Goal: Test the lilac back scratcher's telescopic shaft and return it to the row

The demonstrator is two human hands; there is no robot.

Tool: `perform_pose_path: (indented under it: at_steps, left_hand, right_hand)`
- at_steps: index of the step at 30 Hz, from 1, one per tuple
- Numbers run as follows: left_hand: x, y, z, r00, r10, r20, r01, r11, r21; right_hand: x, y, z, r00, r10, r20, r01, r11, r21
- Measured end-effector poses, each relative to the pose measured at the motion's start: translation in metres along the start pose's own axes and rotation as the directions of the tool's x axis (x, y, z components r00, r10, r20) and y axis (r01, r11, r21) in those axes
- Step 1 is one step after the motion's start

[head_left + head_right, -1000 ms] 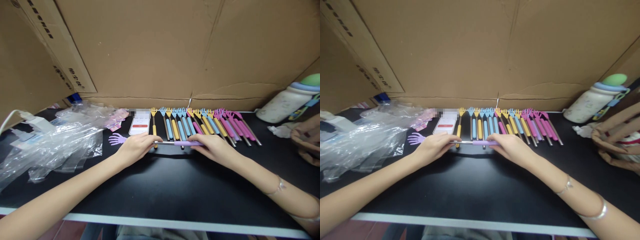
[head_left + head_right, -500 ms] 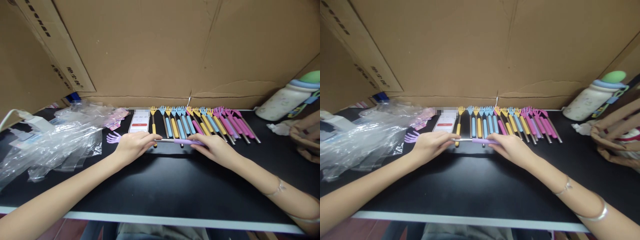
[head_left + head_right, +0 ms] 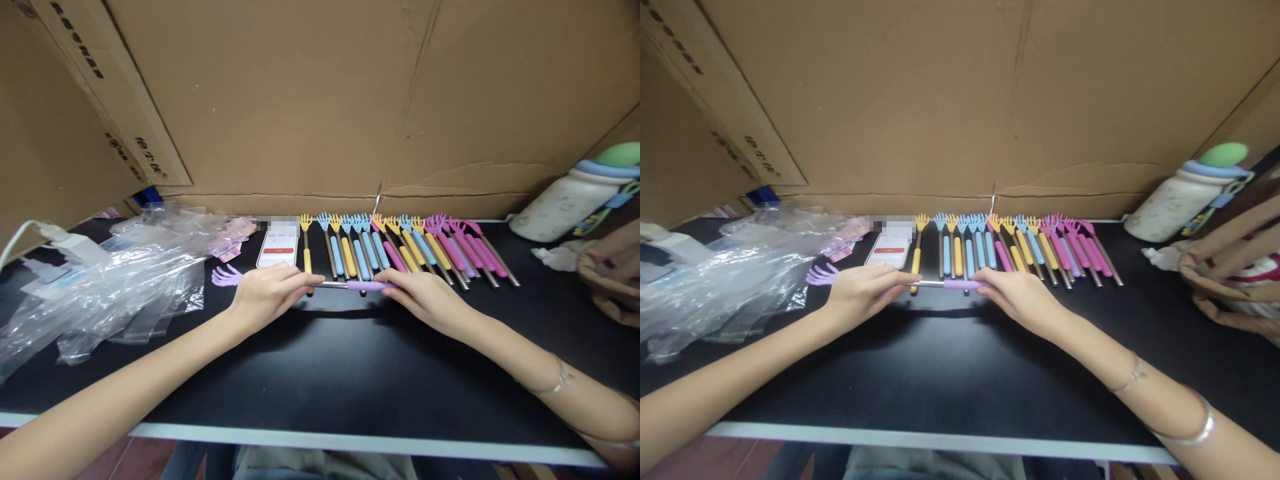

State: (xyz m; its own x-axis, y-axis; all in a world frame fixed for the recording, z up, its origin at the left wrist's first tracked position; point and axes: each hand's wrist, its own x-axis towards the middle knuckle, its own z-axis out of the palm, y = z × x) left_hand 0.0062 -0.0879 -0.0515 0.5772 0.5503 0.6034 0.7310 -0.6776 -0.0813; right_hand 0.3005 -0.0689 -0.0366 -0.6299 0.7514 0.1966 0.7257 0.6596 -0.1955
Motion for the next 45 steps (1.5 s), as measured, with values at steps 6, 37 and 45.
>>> perform_pose_path:
  at_steps: [6, 37, 45]
  left_hand:
    - [0.000, 0.000, -0.001, 1.000, 0.013, -0.001, -0.013, 1.000, 0.019]
    - [0.006, -0.023, -0.005, 0.999, 0.041, -0.035, -0.033, 0.978, 0.205]
    - [0.005, -0.018, -0.003, 0.998, 0.036, -0.056, -0.026, 0.985, 0.171]
  right_hand:
    - [0.000, -0.005, -0.001, 0.996, 0.007, 0.089, -0.023, 0.983, 0.181]
    - [-0.002, 0.014, -0.005, 0.998, 0.060, -0.009, -0.059, 0.988, 0.140]
    - [-0.001, 0.004, -0.011, 0.997, 0.074, 0.017, -0.076, 0.984, 0.159]
